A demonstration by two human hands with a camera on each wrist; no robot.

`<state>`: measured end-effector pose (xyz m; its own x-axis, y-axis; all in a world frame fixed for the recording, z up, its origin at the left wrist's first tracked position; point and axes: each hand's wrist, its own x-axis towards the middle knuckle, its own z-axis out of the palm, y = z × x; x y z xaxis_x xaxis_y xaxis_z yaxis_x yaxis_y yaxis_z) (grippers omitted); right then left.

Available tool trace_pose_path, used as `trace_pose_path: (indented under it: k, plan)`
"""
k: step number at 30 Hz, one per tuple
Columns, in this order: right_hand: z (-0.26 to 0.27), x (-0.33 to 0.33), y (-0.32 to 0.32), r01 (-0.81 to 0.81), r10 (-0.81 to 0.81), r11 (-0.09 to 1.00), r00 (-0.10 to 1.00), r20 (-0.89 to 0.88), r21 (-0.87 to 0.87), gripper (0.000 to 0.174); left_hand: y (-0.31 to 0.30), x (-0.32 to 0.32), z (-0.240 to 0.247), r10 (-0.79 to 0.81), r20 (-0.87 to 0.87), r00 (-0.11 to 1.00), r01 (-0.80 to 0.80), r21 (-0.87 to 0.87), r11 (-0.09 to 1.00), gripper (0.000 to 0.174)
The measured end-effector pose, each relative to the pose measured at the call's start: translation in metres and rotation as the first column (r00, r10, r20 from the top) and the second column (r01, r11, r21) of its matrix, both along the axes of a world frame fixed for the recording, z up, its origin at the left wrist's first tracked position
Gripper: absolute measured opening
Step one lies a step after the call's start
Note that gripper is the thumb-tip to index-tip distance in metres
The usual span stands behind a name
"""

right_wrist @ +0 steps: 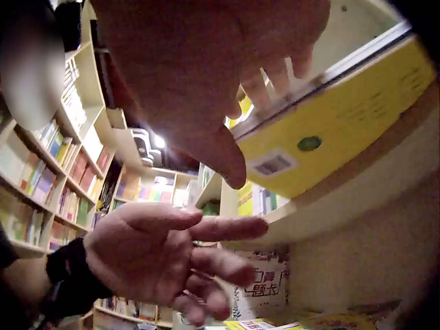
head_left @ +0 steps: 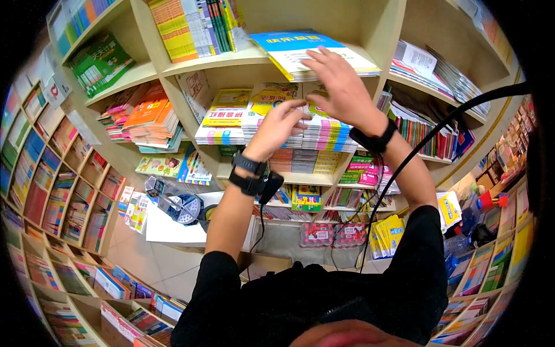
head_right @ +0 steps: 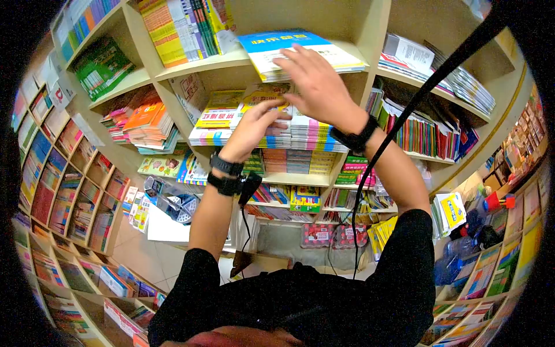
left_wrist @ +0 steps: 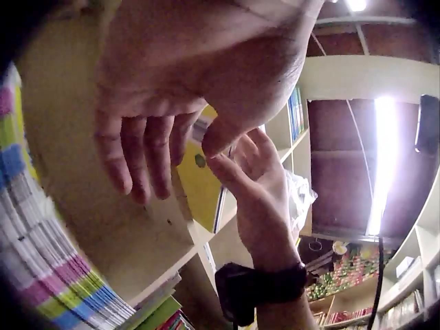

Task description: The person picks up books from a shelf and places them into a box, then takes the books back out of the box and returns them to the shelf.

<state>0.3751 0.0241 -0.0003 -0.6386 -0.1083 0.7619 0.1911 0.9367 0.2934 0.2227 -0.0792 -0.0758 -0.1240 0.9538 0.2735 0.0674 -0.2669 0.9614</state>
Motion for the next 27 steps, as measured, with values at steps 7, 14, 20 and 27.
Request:
trace_pose_path:
  k: [7,14,20,27]
  plan:
    - [-0.003,-0.055,0.002,0.125,-0.108,0.983,0.986,-0.124,0.137,0.033,-0.123,-0.041,-0.078,0.118,0.13,0.985,-0.112,-0.052,0.992,0.037]
    - [0.015,-0.044,-0.014,0.203,-0.208,0.978,0.958,-0.199,-0.044,0.029,-0.185,-0.065,-0.123,0.335,0.355,0.873,-0.297,-0.158,0.942,0.03]
    - [0.016,0.004,-0.008,-0.167,0.122,0.977,0.948,-0.293,-0.134,0.034,-0.188,-0.065,-0.138,0.269,0.441,0.857,-0.216,-0.167,0.962,0.03]
    - [0.017,0.02,0.05,-0.279,0.222,0.91,0.953,-0.208,-0.306,0.045,-0.18,-0.05,-0.144,0.231,0.439,0.868,-0.159,-0.195,0.968,0.032]
